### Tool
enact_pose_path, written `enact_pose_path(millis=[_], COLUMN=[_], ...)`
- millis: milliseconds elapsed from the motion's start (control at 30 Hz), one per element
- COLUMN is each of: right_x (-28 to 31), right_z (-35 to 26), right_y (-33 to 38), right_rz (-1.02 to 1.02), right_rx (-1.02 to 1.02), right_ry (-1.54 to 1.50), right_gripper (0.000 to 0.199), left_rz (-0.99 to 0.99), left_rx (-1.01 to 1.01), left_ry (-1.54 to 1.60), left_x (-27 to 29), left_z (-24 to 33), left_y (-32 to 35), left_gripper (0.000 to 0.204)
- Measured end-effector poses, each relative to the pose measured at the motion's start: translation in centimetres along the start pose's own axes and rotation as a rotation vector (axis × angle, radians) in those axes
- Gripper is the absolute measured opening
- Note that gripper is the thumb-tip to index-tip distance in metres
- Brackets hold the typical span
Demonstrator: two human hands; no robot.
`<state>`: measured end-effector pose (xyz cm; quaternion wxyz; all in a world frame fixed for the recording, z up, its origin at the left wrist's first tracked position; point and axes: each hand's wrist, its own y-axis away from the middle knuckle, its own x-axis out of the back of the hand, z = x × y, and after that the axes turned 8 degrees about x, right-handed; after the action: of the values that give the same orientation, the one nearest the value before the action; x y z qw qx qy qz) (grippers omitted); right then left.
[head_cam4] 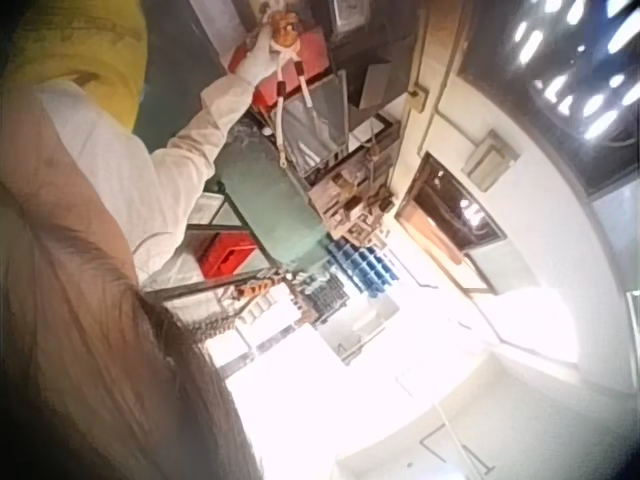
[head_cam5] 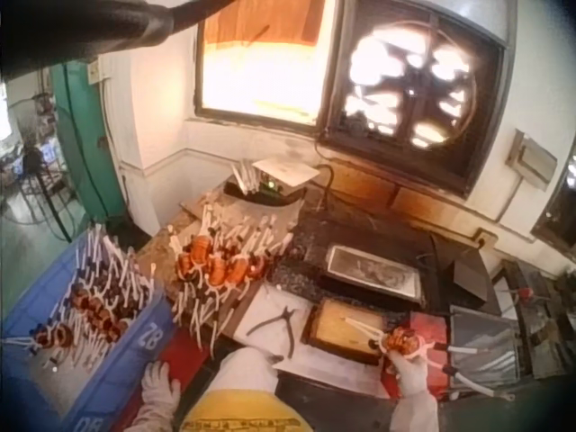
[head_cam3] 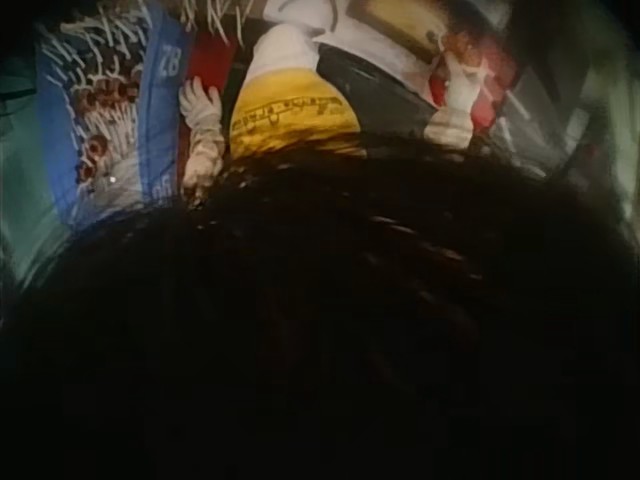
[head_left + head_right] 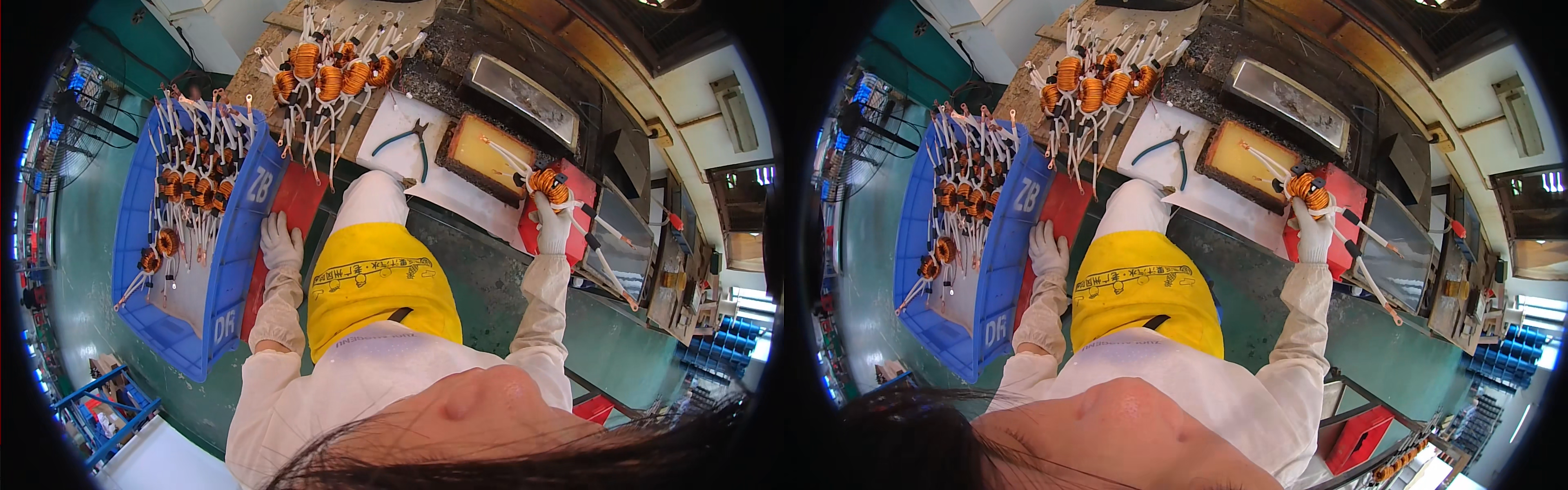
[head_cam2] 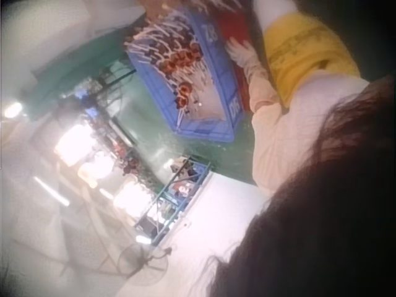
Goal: Dip copper-wound components into a liquid bath at a fabrication station.
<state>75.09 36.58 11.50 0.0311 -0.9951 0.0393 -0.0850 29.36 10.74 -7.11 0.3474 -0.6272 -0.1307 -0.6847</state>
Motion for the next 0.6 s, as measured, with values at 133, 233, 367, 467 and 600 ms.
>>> enact_pose_path(millis=[133,233,367,467,600], right_x=[-0.4,-0.2,-0.2,0.1,1.3], right_z=[0.2,0.1,0.0,-1.1,-1.8], right_y=[-0.1,0.0,0.1,0.6,0.8], right_rz=[-0.003,-0.020,-0.014,-0.003,-0.001], right_rx=[0.034,0.026,0.052,0.025,0.016], right_ry=[-0.014,0.026,0.006,0.052,0.069], right_gripper=[0.035,0.035,0.036,0.038,0.041], left_rz=[0.002,0.010,0.018,0.009,-0.016], left_rx=[-0.001,-0.002,-0.005,0.005,0.018], left_ry=[0.000,0.018,0.006,0.005,0.004], left_x=[-0.1,0.0,-0.2,-0.4,-0.3], left_z=[-0.2,-0.2,-0.3,-0.4,-0.3], left_y=[0.0,0.1,0.2,0.3,0.3], left_gripper=[0.054,0.053,0.054,0.054,0.055])
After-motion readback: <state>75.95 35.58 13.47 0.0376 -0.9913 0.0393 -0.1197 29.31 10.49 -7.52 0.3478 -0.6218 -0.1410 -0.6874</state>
